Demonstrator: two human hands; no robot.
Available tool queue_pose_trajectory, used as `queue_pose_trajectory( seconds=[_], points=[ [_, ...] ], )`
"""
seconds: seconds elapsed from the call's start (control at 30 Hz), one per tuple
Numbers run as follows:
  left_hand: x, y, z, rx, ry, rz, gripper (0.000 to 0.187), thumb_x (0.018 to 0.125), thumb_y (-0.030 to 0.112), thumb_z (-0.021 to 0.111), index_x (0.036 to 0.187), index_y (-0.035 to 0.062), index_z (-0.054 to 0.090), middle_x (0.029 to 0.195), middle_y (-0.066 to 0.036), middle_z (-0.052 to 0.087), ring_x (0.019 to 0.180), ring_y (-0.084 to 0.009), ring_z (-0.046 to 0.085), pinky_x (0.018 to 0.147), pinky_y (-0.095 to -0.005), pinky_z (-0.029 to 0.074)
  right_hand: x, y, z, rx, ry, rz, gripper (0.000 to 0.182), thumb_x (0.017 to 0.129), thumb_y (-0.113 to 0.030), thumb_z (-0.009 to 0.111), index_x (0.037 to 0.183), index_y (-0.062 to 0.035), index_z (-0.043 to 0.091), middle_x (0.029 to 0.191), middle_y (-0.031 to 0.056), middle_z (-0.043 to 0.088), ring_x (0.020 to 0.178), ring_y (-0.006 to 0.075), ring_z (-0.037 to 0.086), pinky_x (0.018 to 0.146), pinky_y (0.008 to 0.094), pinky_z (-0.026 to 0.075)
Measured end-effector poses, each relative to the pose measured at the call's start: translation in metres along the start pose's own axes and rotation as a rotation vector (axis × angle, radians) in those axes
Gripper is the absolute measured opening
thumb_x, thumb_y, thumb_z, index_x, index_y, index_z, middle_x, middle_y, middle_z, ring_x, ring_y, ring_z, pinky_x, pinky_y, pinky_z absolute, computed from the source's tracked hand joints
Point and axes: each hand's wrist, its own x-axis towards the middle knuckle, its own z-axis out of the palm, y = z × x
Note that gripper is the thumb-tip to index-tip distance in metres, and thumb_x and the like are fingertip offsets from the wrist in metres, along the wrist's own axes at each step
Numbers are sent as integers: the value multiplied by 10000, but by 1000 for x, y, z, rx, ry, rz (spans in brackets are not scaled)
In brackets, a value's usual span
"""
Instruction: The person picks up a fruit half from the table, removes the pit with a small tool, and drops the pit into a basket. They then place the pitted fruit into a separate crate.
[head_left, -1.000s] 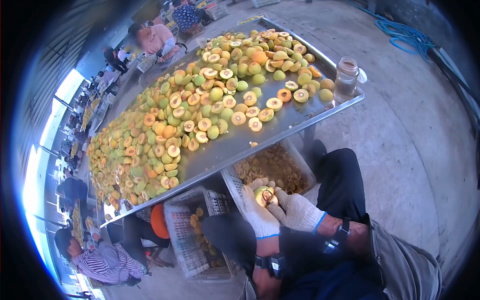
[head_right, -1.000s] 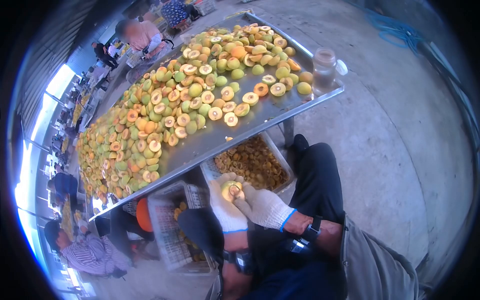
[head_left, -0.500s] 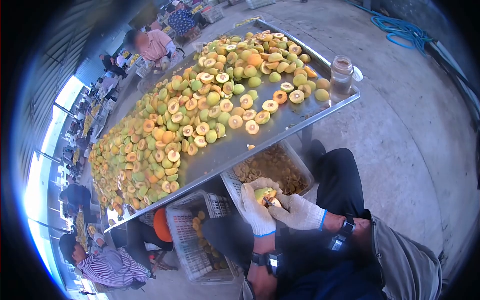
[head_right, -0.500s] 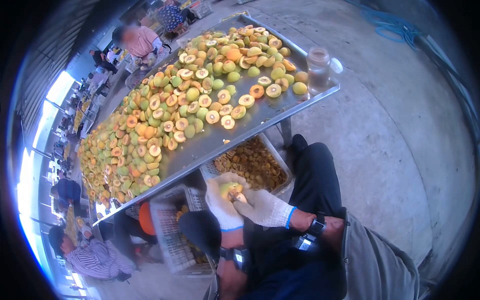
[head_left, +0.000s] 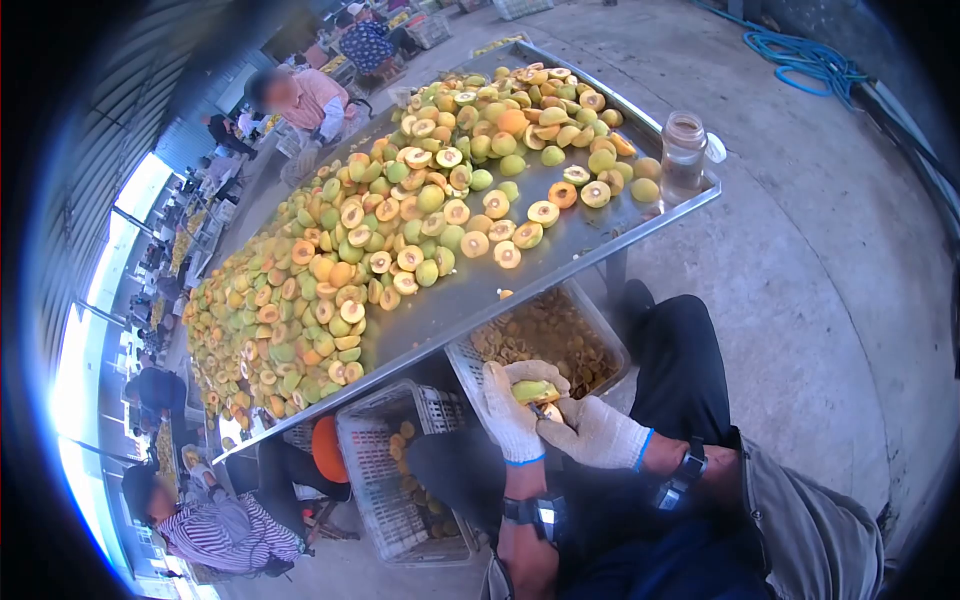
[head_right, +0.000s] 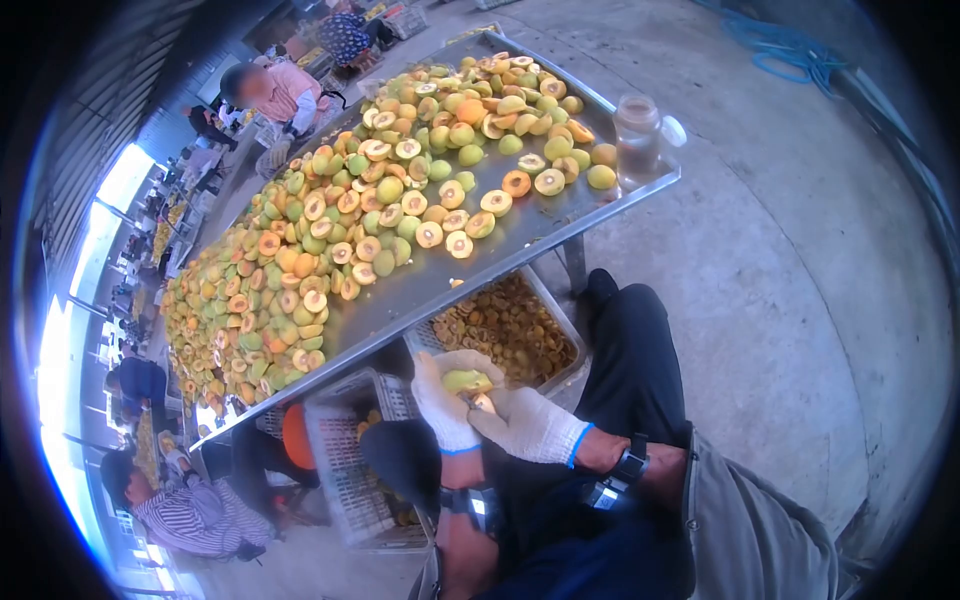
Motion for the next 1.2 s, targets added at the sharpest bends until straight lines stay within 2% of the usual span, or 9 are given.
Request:
queue_pose_trajectory(
  seconds=[0.17, 0.27, 0.37, 0.43, 0.67, 0.77, 0.87, 0.93, 1.2],
  points=[
    [-3, 3, -2, 62, -27, 42, 786, 1065, 593, 363, 800, -69, 695, 680, -198, 685, 620, -292, 673, 633, -350, 548, -1, -6, -6, 97, -130, 192, 384, 1042, -361, 563, 1092, -4, 693, 845, 254, 704, 796, 422, 699, 722, 463, 537],
    [-3, 6, 1, 51, -27, 46, 774, 1065, 581, 369, 793, -64, 698, 676, -191, 686, 620, -289, 673, 635, -345, 546, 0, 3, -2, -4, -25, -30, 385, 1039, -363, 565, 1089, -4, 694, 811, 237, 703, 768, 402, 703, 701, 456, 538],
    [-1, 10, 1, 77, -61, 33, 703, 1102, 487, 371, 805, -52, 710, 715, -161, 704, 627, -256, 690, 606, -330, 561, 1, 2, -3, -153, 16, -80, 411, 1038, -397, 570, 1090, -8, 693, 767, 178, 704, 645, 295, 696, 605, 416, 528],
    [-2, 11, 0, 165, -54, 5, 686, 1114, 449, 370, 797, -51, 717, 726, -158, 710, 632, -238, 692, 608, -317, 563, -1, -1, -8, 140, -154, 224, 443, 1044, -438, 560, 1066, -18, 699, 720, 88, 674, 552, 163, 642, 494, 333, 488],
    [-5, 10, -4, 127, -179, 81, 665, 1128, 387, 347, 802, -47, 730, 763, -157, 721, 651, -233, 699, 628, -316, 571, -3, -4, -19, 470, -374, 417, 396, 1054, -461, 561, 941, -94, 658, 645, -32, 587, 518, 77, 554, 471, 251, 439],
    [-4, 9, -4, 156, -192, 87, 663, 1131, 380, 340, 805, -47, 730, 780, -161, 728, 665, -229, 698, 651, -320, 571, -4, 2, -11, 238, -213, 282, 363, 1058, -452, 561, 901, -129, 612, 631, -62, 528, 497, 57, 504, 437, 229, 394],
    [-1, 9, -3, 189, -187, 67, 665, 1137, 367, 333, 801, -50, 727, 793, -159, 733, 675, -228, 695, 667, -320, 564, 2, 16, -9, 100, -183, 161, 361, 1053, -458, 548, 1027, -119, 669, 635, -74, 492, 467, 54, 470, 421, 221, 384],
    [-1, 6, -7, 164, -290, 128, 662, 1140, 356, 328, 800, -51, 724, 801, -152, 734, 678, -223, 690, 676, -316, 555, -3, 3, -19, 466, -374, 419, 351, 1062, -461, 544, 1011, -139, 673, 617, -93, 452, 457, 38, 433, 405, 210, 334],
    [2, -12, -4, 83, -390, 144, 707, 1112, 458, 305, 749, -24, 674, 802, -199, 696, 723, -294, 666, 722, -380, 545, -2, 22, -32, 797, -599, 453, 394, 1095, -452, 481, 806, -190, 535, 599, -101, 399, 434, 21, 367, 376, 198, 260]
  ],
)
